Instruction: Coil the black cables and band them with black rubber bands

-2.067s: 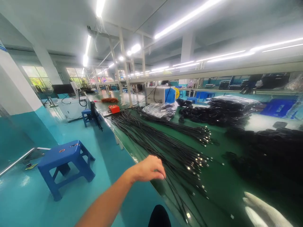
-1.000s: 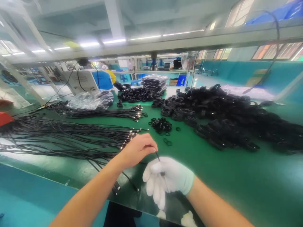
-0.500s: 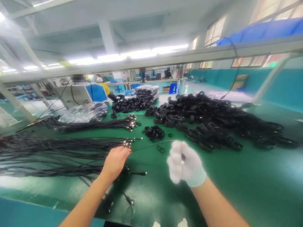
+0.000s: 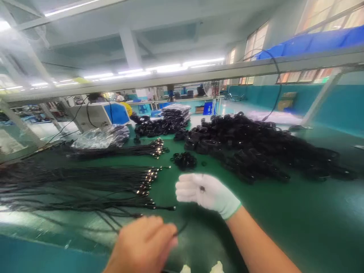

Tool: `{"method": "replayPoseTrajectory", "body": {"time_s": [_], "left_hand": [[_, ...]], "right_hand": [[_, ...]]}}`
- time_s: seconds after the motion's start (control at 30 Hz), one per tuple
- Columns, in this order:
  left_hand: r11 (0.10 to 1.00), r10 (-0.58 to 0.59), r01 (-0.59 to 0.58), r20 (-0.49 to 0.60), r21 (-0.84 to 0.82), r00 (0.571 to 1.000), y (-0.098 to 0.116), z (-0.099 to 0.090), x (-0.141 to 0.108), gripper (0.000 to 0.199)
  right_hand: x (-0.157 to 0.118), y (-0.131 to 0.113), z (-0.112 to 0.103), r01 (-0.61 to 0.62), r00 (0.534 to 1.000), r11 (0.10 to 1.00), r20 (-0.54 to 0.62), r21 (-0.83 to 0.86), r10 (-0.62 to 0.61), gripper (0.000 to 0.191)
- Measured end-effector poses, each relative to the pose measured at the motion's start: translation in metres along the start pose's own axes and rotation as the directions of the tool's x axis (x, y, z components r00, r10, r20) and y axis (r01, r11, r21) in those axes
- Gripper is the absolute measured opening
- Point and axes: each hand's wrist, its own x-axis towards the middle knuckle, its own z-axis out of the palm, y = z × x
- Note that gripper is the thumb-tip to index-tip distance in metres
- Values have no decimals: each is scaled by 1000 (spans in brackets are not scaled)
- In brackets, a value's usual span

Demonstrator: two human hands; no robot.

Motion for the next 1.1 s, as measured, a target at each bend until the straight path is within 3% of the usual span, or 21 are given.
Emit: {"method": "replayPoseTrajectory", "body": {"time_s": [0.07,0.13,0.23,0.33,0.43,0.57,0.7,0.8,0.87,0.97,1.03,1.1], "left_hand": [[995,-66,70,57,-73,996,-16,-18,31,18],[973,-183,199,142,-113,973,-35,-23,57,18],[932,-259,306,232,-195,938,-54,-13,77,16],[904,-278,344,265,-252,923,-60,4,83,16],[871,-303,389,295,-301,906,-64,23,81,18],[831,-342,477,415,-284,843,-76,52,63,27],[837,-466,537,371,-111,803,-81,70,29,32],[857,-513,486,379,172,770,-57,69,5,27],[899,-436,350,455,262,777,-31,60,-3,23],[974,-217,160,441,161,871,-6,38,4,21],[990,-113,79,333,115,936,-9,20,22,21],[999,-37,27,286,40,958,-25,5,43,22]], "right_hand": [[1,13,4,-127,982,992,140,-19,129,39],[0,22,11,-213,943,977,257,-30,214,49],[-2,28,19,-263,910,964,325,-23,256,52],[-2,31,21,-290,903,957,333,0,273,48],[-1,35,21,-281,914,958,319,51,251,45],[-1,30,24,-204,946,969,284,142,157,42],[-1,14,26,-33,990,980,140,198,5,31],[1,3,24,67,994,976,67,207,-83,24],[2,3,21,111,993,974,28,197,-118,21],[4,17,17,74,997,991,-6,114,-74,23],[3,29,17,-19,998,998,66,59,15,27],[2,40,18,-127,973,991,201,44,116,32]]}}
